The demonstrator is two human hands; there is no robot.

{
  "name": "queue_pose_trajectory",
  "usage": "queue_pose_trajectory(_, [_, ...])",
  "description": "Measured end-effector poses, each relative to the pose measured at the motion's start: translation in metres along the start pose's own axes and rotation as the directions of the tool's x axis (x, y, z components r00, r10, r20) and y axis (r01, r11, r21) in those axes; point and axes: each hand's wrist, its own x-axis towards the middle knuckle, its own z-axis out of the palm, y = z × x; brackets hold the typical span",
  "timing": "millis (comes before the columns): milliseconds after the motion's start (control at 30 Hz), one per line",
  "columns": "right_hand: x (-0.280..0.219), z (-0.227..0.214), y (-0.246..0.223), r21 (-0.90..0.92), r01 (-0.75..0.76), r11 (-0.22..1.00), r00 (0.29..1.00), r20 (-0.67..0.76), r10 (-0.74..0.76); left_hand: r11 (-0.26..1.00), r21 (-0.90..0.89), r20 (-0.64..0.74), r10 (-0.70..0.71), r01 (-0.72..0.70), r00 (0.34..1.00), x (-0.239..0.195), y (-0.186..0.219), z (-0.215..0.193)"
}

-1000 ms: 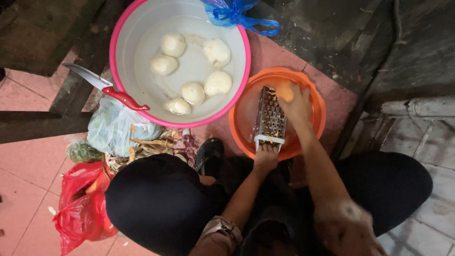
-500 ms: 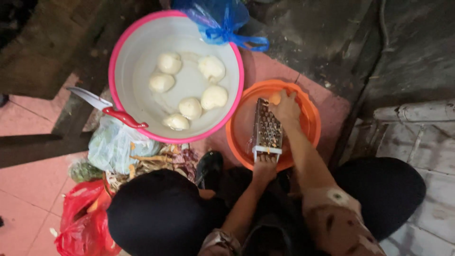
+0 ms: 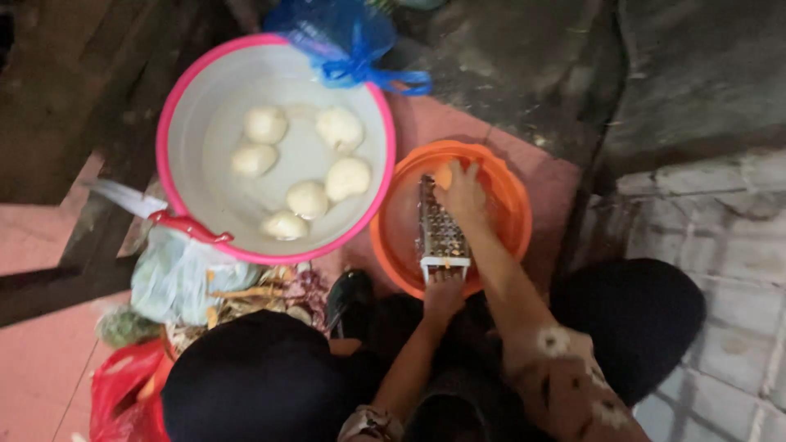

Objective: Peel and grate a sweet potato over a bowl of water.

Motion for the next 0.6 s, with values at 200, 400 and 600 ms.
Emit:
queue_pose_trajectory(200, [-0.134,-0.041,0.025,0.021,0.125,0.992,0.987,0.101,-0.126,0.998,0.058,-0.099,0.037,-0.031,0.994,-0.026,0.000,0.043])
queue_pose_trajectory(400, [-0.170,-0.015,0.020,0.040,-0.015,0.999,0.969,0.248,0.005,0.998,0.023,0.466,0.044,-0.061,0.883,-0.067,0.002,0.090])
queue_pose_trajectory(600, [-0.002,-0.018,-0.004,0.011,-0.002,1.000,0.996,0.084,0.001,0.999,0.039,-0.075,0.008,-0.005,0.997,-0.026,0.003,0.028])
